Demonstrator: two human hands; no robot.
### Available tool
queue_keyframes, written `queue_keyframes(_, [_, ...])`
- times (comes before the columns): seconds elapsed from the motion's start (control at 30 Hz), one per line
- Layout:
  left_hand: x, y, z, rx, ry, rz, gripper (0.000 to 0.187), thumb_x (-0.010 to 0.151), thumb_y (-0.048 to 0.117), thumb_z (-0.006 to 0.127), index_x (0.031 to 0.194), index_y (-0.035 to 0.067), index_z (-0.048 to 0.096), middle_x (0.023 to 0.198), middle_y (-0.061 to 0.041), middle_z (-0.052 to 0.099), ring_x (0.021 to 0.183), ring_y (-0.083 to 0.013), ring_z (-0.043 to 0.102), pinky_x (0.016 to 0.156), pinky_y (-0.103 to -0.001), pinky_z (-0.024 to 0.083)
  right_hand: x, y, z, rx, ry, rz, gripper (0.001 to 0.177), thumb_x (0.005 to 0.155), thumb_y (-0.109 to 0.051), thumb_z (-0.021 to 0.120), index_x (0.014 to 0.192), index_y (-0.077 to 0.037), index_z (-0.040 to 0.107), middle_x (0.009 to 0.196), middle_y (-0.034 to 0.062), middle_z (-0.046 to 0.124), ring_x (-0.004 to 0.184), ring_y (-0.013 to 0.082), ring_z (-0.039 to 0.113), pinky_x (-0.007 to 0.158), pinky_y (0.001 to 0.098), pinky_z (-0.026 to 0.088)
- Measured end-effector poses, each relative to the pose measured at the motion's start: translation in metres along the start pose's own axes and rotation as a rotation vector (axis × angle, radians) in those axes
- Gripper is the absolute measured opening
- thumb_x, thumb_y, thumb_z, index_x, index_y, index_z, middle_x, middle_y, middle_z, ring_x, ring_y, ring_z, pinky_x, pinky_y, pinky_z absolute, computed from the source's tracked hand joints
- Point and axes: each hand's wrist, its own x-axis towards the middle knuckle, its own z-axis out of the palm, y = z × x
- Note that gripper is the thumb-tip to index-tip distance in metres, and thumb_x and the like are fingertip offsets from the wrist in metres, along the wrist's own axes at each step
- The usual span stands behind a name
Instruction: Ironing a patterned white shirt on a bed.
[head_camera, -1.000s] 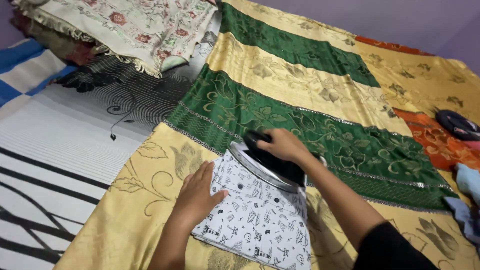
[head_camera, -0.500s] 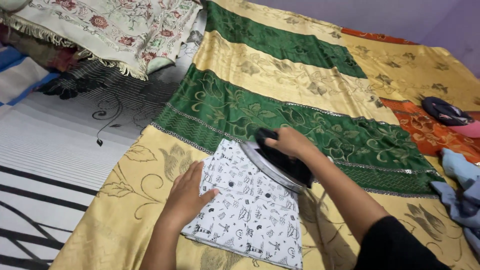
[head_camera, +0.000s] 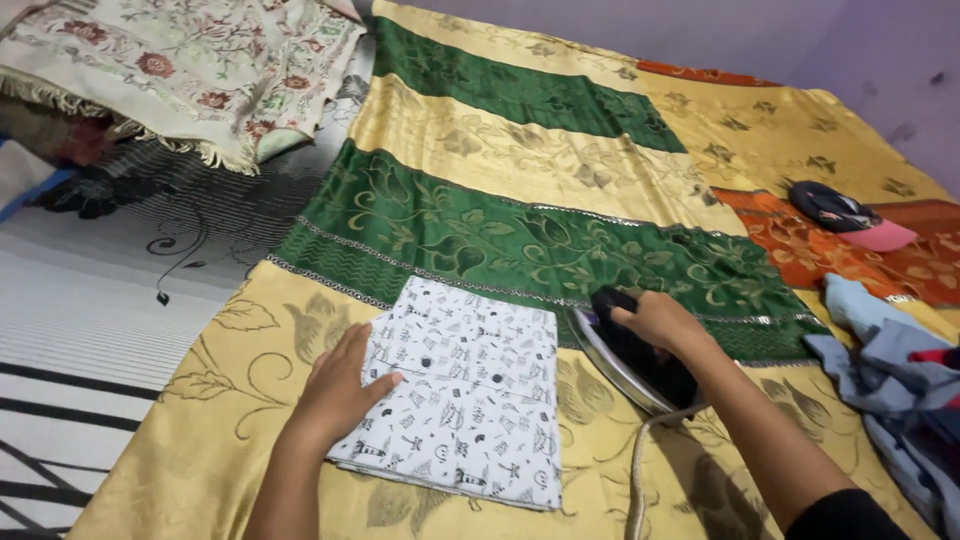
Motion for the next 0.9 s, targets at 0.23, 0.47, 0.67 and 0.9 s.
queue_keyframes(0.23, [0.0,0.007,-0.004,-0.01,-0.042,-0.048,0.093,0.086,0.052,0.069,0.158,0.01,0.027,0.167,-0.009,0.025,0.155,-0.023,0.022,0.124,-0.04,0.015,-0.018,0.043,-0.005,-0.057,0.084,0.122,0.05,0.089,-0.05,0.063,0.112,-0.008,0.077,0.095,0.0206,0.077,0.079,0.0342,0.076,0.079,0.0465,0.058])
queue_keyframes(0.47, [-0.016,0.041,-0.005,0.204,0.17,0.021,0.083,0.087,0.047,0.069,0.155,0.015,0.035,0.165,-0.017,0.02,0.156,-0.0314,0.015,0.122,-0.054,0.003,-0.066,0.013,0.001,-0.217,0.67,-0.291,0.048,0.081,-0.043,0.072,0.102,0.0,0.07,0.098,0.0234,0.071,0.094,0.0383,0.068,0.083,0.0487,0.055])
queue_keyframes(0.67, [-0.031,0.08,0.01,0.181,0.322,0.199,0.061,0.087,0.036,0.071,0.14,0.011,0.056,0.156,-0.022,0.036,0.142,-0.0389,0.035,0.118,-0.057,0.016,-0.072,-0.016,0.088,0.51,0.041,-0.195,0.045,0.082,-0.044,0.073,0.097,-0.002,0.072,0.086,0.0122,0.072,0.076,0.0232,0.068,0.072,0.0394,0.056])
queue_keyframes(0.9, [-0.054,0.123,0.026,-0.053,0.178,0.142,0.036,0.087,0.031,0.071,0.115,0.009,0.072,0.109,-0.014,0.062,0.104,-0.033,0.064,0.092,-0.045,0.051,-0.078,-0.057,0.122,0.91,-0.289,0.048,0.042,0.088,-0.038,0.077,0.099,0.002,0.073,0.086,0.0132,0.074,0.07,0.0204,0.066,0.061,0.0326,0.053])
